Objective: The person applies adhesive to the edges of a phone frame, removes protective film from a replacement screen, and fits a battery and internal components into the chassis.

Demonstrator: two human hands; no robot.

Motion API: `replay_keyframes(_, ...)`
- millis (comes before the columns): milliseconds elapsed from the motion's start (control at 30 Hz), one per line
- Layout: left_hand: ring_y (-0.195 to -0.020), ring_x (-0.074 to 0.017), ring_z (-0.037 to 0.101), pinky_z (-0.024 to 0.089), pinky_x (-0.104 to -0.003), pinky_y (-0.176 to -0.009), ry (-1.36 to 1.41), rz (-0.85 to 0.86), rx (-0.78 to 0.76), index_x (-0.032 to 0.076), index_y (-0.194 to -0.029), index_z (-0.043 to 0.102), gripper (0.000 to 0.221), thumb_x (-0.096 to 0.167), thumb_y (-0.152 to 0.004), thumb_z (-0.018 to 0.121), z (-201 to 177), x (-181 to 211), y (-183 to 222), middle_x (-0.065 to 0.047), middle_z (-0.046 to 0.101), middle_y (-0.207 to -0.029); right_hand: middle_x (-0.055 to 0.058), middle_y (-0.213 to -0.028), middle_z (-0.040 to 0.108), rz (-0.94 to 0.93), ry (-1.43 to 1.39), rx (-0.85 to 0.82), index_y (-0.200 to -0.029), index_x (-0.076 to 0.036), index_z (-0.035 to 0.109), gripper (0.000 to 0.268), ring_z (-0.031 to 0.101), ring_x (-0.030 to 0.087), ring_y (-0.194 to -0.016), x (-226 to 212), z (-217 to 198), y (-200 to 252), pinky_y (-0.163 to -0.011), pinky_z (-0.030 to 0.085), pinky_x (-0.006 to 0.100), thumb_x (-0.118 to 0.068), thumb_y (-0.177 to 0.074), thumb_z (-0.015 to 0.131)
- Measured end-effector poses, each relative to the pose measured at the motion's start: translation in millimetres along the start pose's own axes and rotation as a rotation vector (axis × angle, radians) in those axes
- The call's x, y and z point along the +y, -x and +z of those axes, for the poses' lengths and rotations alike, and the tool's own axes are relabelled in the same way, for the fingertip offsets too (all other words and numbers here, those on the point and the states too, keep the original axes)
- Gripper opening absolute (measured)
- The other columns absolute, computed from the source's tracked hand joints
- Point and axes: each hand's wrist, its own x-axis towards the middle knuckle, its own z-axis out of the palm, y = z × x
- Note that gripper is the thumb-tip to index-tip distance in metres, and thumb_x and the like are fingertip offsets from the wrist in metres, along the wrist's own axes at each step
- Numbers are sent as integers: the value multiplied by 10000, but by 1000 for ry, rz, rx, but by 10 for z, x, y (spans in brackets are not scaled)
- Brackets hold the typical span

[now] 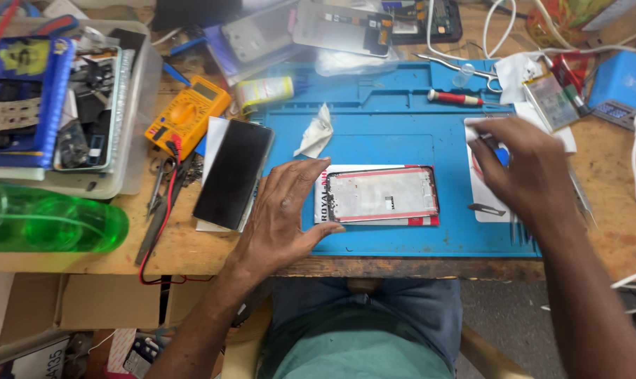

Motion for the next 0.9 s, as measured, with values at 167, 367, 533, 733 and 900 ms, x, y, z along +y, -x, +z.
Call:
replay_keyframes(167, -1374, -291, 525, 250, -582, -1200, -39, -5, 252, 87, -1454, 505, 842, 369, -764, 896, -41, 99, 79, -120, 587, -1431, 276, -1132, 719, -491, 94, 47, -1345, 12, 644, 550, 687, 432, -1020, 134, 561, -1409, -863, 550, 489, -218, -869, 797)
replay_keyframes(367, -1388, -278, 563, 284, -554, -1269, -64, -90, 360, 106, -1452, 541, 704, 386, -885, 849, -316, -20, 217, -94, 612, -1436, 237, -1092, 741, -163, 135, -436, -1290, -24, 685, 491, 726, 391, -949, 148, 1078, -2070, -818, 581, 511, -336, -934, 816)
replay_keyframes(533, -1359, -250, 606, 499, -421, -1173, 284, -102, 337, 96, -1486, 532, 609, 375, -1012, 796, -365, -239, -21, -114, 617, -1411, 282, -1000, 727, -149, 253, -340, -1299, -31, 701, 626, 719, 412, -841, 140, 1060, -1959, -740, 584, 510, -431, -857, 890)
replay_keyframes(733, -1298, -249, 627, 546, -413, -1077, 1051, -279, 293, 54, -1521, 387, 715, 322, -964, 747, 160, -699, -1009, -133, 573, -1446, 177, -1088, 766, -45, -211, -277, -1205, -5, 718, 483, 747, 275, -1016, -100, 542, -1635, -899, 583, 434, -300, -878, 915)
replay_keyframes(900, -1123, -236, 678, 585, -429, -984, 1372, -157, 321, -26, -1337, 581, 395, 183, -1027, 711, 596, -818, -1499, -157, 669, -1273, 236, -1115, 712, -354, -42, 64, -1225, 87, 634, 633, 704, 335, -1024, -477, 359, -1026, -863, 589, 452, -215, -791, 983)
